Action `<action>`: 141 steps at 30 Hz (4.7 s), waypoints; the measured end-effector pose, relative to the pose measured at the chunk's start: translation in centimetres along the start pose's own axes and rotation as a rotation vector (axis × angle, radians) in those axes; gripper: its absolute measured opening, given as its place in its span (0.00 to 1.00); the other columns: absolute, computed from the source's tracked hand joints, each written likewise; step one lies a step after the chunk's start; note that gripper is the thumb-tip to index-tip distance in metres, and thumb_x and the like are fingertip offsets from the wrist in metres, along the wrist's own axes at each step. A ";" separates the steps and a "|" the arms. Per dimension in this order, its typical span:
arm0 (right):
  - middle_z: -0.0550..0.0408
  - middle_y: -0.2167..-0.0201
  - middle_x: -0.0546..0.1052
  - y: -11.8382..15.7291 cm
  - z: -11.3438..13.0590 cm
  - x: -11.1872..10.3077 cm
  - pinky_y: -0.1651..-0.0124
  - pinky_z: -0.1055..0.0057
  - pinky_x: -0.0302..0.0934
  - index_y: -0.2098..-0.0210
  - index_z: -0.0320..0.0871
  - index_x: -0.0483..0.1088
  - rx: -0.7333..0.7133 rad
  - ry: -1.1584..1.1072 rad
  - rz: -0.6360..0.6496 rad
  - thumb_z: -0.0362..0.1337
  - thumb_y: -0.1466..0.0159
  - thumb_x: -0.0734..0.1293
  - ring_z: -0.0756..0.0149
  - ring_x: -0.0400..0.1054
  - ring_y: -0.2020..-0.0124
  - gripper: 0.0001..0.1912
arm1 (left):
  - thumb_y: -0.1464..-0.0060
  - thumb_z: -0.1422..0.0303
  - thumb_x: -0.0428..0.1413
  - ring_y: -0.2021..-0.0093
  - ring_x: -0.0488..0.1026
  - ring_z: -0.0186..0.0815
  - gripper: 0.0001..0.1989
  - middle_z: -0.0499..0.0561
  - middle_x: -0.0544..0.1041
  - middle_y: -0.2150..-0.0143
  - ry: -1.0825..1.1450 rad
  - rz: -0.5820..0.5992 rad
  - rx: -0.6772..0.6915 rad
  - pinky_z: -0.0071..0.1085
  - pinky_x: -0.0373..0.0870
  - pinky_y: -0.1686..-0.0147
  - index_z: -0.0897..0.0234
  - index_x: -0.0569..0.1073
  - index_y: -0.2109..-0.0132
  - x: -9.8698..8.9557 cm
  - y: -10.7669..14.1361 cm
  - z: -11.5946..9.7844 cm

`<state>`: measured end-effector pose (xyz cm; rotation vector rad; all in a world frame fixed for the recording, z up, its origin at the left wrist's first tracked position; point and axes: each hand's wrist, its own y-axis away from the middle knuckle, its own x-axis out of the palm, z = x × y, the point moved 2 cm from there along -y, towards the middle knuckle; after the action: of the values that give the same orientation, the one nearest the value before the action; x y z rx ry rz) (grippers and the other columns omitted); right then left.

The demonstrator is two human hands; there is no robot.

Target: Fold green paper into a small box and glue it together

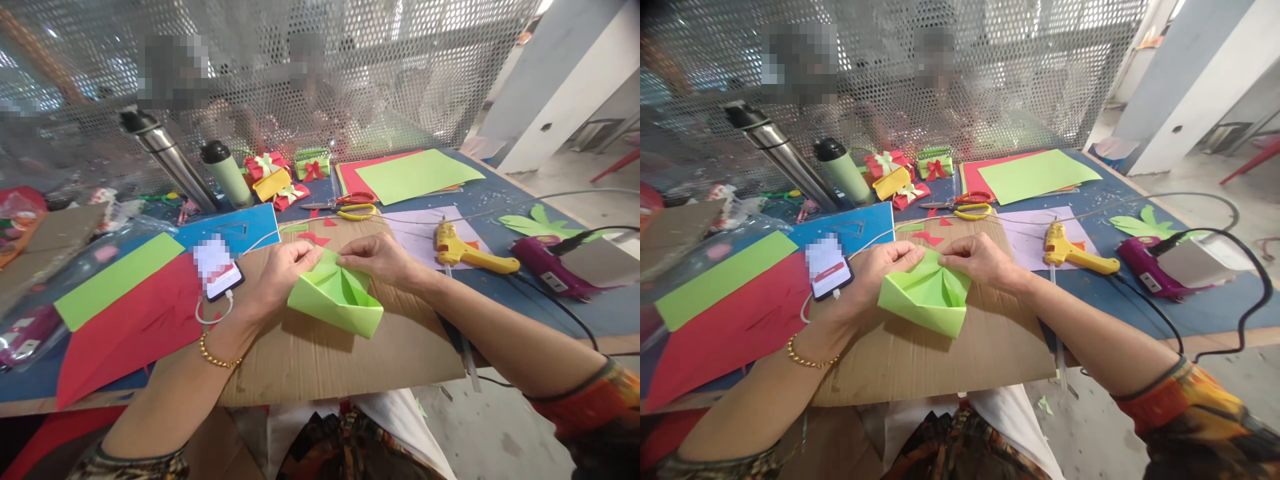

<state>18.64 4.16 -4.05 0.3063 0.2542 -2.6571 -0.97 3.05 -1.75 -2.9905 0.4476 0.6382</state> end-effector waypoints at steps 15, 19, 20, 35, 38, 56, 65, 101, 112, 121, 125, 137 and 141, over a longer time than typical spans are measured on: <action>0.57 0.77 0.73 0.2 0.4 -0.2 0.73 0.73 0.53 0.73 0.40 0.75 -0.016 0.144 -0.019 0.46 0.38 0.67 0.72 0.62 0.75 0.16 | 0.59 0.57 0.73 0.73 0.73 0.31 0.20 0.52 0.79 0.70 0.386 0.148 -0.233 0.26 0.65 0.75 0.68 0.78 0.66 0.5 0.9 0.3; 0.56 0.76 0.74 0.2 0.4 -0.2 0.72 0.72 0.53 0.73 0.40 0.74 -0.006 0.173 -0.015 0.46 0.38 0.67 0.71 0.63 0.74 0.16 | 0.58 0.57 0.72 0.75 0.71 0.30 0.19 0.50 0.77 0.72 0.341 0.133 -0.228 0.26 0.63 0.77 0.68 0.78 0.67 0.5 0.8 0.1; 0.56 0.77 0.73 0.2 0.4 -0.2 0.72 0.72 0.53 0.73 0.40 0.74 -0.005 0.177 -0.017 0.46 0.37 0.67 0.71 0.62 0.74 0.16 | 0.57 0.57 0.71 0.75 0.71 0.30 0.19 0.50 0.77 0.72 0.330 0.136 -0.225 0.26 0.63 0.77 0.68 0.78 0.67 0.5 0.8 0.1; 0.60 0.81 0.66 -0.1 -0.4 0.0 0.75 0.73 0.47 0.79 0.41 0.69 0.019 0.148 -0.025 0.53 0.40 0.69 0.74 0.56 0.78 0.22 | 0.65 0.61 0.75 0.77 0.71 0.29 0.20 0.50 0.77 0.73 0.390 0.198 -0.302 0.25 0.62 0.77 0.69 0.77 0.70 0.6 0.2 0.6; 0.59 0.80 0.69 -0.1 -0.3 0.3 0.75 0.73 0.50 0.76 0.41 0.71 0.029 0.105 -0.001 0.51 0.39 0.69 0.74 0.59 0.77 0.20 | 0.64 0.62 0.75 0.78 0.71 0.29 0.19 0.49 0.77 0.74 0.415 0.209 -0.327 0.25 0.62 0.78 0.69 0.78 0.69 0.8 0.3 0.4; 0.58 0.78 0.71 0.1 0.2 0.6 0.76 0.73 0.52 0.73 0.41 0.71 0.021 0.044 -0.065 0.49 0.40 0.68 0.73 0.62 0.77 0.17 | 0.61 0.59 0.72 0.78 0.67 0.27 0.19 0.46 0.73 0.77 0.366 0.126 -0.258 0.24 0.58 0.78 0.68 0.75 0.71 0.4 0.2 0.0; 0.61 0.78 0.70 0.1 -0.4 0.6 0.76 0.74 0.53 0.59 0.40 0.79 0.034 -0.053 -0.111 0.48 0.41 0.72 0.73 0.61 0.77 0.19 | 0.56 0.62 0.67 0.79 0.64 0.26 0.14 0.44 0.70 0.78 0.298 0.060 -0.171 0.23 0.56 0.79 0.67 0.74 0.72 0.5 0.5 -0.1; 0.52 0.62 0.85 0.5 -0.2 0.8 0.61 0.70 0.71 0.62 0.46 0.85 -0.034 -0.174 -0.097 0.47 0.40 0.75 0.64 0.77 0.64 0.13 | 0.56 0.69 0.60 0.78 0.68 0.29 0.06 0.46 0.75 0.76 0.382 0.055 -0.269 0.25 0.61 0.79 0.65 0.79 0.68 0.1 0.5 0.0; 0.52 0.62 0.86 0.4 -0.2 0.9 0.59 0.68 0.72 0.63 0.46 0.84 -0.099 -0.105 -0.117 0.45 0.39 0.73 0.63 0.78 0.62 0.11 | 0.51 0.66 0.60 0.79 0.67 0.28 0.06 0.46 0.73 0.77 0.415 0.112 -0.245 0.25 0.60 0.79 0.65 0.74 0.71 0.1 0.6 -0.3; 0.52 0.66 0.84 0.5 -0.3 1.0 0.67 0.71 0.68 0.62 0.44 0.83 -0.049 -0.193 -0.111 0.47 0.40 0.75 0.67 0.74 0.68 0.14 | 0.59 0.54 0.71 0.78 0.65 0.27 0.21 0.46 0.71 0.77 0.406 0.087 -0.213 0.24 0.57 0.79 0.66 0.74 0.72 0.4 0.4 -0.3; 0.53 0.69 0.82 0.5 -0.6 1.0 0.69 0.72 0.67 0.56 0.43 0.82 0.018 -0.199 -0.121 0.48 0.40 0.75 0.68 0.72 0.71 0.18 | 0.62 0.53 0.73 0.77 0.66 0.28 0.22 0.47 0.72 0.76 0.379 0.065 -0.192 0.25 0.59 0.78 0.67 0.75 0.72 0.4 0.3 -0.3; 0.55 0.75 0.77 0.4 0.0 0.9 0.75 0.74 0.60 0.67 0.41 0.78 0.027 -0.137 -0.117 0.53 0.41 0.73 0.71 0.67 0.76 0.20 | 0.60 0.53 0.72 0.76 0.68 0.29 0.22 0.48 0.74 0.75 0.316 0.044 -0.163 0.26 0.60 0.77 0.67 0.75 0.71 0.2 0.3 -0.2; 0.56 0.76 0.75 0.4 0.2 0.9 0.77 0.74 0.57 0.70 0.42 0.76 0.016 -0.107 -0.106 0.56 0.42 0.73 0.71 0.65 0.77 0.21 | 0.57 0.56 0.71 0.72 0.73 0.32 0.20 0.51 0.79 0.69 0.362 0.053 -0.201 0.27 0.67 0.73 0.67 0.78 0.64 0.4 0.3 -0.2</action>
<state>17.96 3.41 -4.10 0.1594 0.2209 -2.7704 -0.66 2.65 -1.72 -3.3062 0.5081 0.1460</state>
